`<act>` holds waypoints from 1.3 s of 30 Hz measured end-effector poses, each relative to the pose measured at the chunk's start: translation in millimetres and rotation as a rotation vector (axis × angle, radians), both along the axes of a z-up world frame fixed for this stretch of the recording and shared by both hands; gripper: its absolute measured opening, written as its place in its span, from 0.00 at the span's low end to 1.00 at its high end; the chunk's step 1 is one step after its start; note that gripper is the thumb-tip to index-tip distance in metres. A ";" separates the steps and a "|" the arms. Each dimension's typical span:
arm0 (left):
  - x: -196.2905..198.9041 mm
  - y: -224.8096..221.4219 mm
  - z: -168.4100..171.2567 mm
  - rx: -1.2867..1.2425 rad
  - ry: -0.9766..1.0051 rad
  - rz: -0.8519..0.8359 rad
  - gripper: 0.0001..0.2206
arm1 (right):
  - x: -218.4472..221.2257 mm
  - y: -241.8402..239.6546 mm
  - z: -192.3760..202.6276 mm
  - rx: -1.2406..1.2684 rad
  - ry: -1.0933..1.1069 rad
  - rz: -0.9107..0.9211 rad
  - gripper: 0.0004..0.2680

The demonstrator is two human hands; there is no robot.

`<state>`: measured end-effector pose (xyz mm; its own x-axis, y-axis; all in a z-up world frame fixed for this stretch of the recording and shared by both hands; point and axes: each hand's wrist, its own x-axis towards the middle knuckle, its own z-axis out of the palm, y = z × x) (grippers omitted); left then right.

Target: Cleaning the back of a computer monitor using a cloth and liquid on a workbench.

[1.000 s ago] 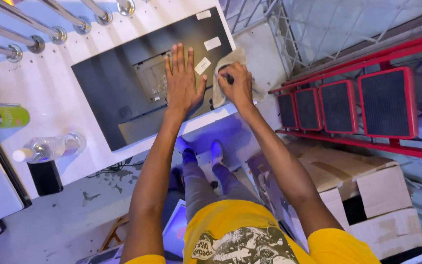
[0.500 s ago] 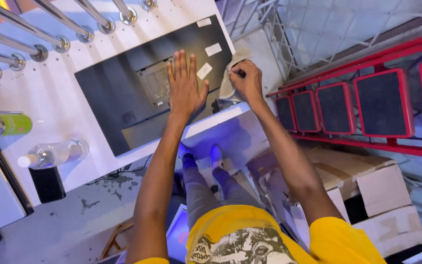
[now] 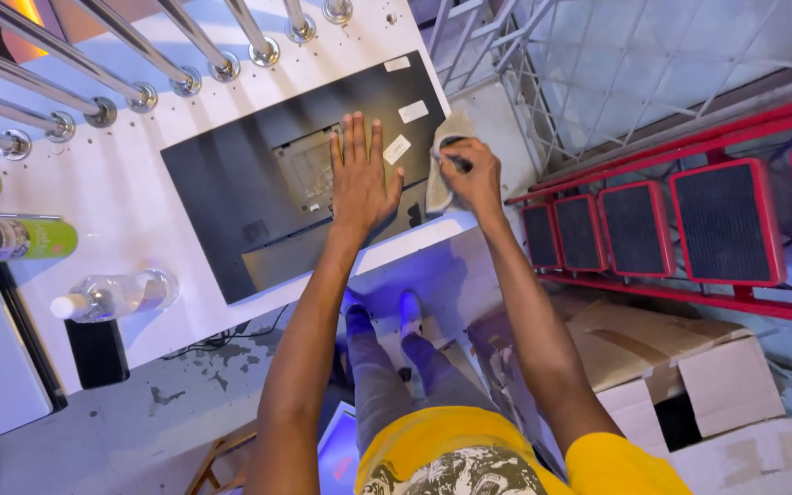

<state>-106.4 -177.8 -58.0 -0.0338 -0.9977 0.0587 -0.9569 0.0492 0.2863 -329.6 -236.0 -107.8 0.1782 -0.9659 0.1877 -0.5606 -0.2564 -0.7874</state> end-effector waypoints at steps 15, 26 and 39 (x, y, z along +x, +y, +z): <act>-0.3 -0.3 -0.6 -0.025 -0.008 -0.021 0.38 | 22.2 -13.1 -5.6 -0.196 0.144 0.144 0.04; -0.7 15.3 -2.4 -0.009 0.016 0.011 0.37 | -33.6 108.4 16.1 -0.061 0.239 0.017 0.04; -3.2 7.8 2.4 -0.078 0.023 -0.029 0.37 | -16.4 88.6 19.0 -0.116 0.214 0.016 0.03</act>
<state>-109.6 -170.1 -55.6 -0.0604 -0.9887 0.1372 -0.9479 0.0999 0.3026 -346.0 -147.4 -88.8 0.2404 -0.9371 0.2532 -0.7066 -0.3478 -0.6162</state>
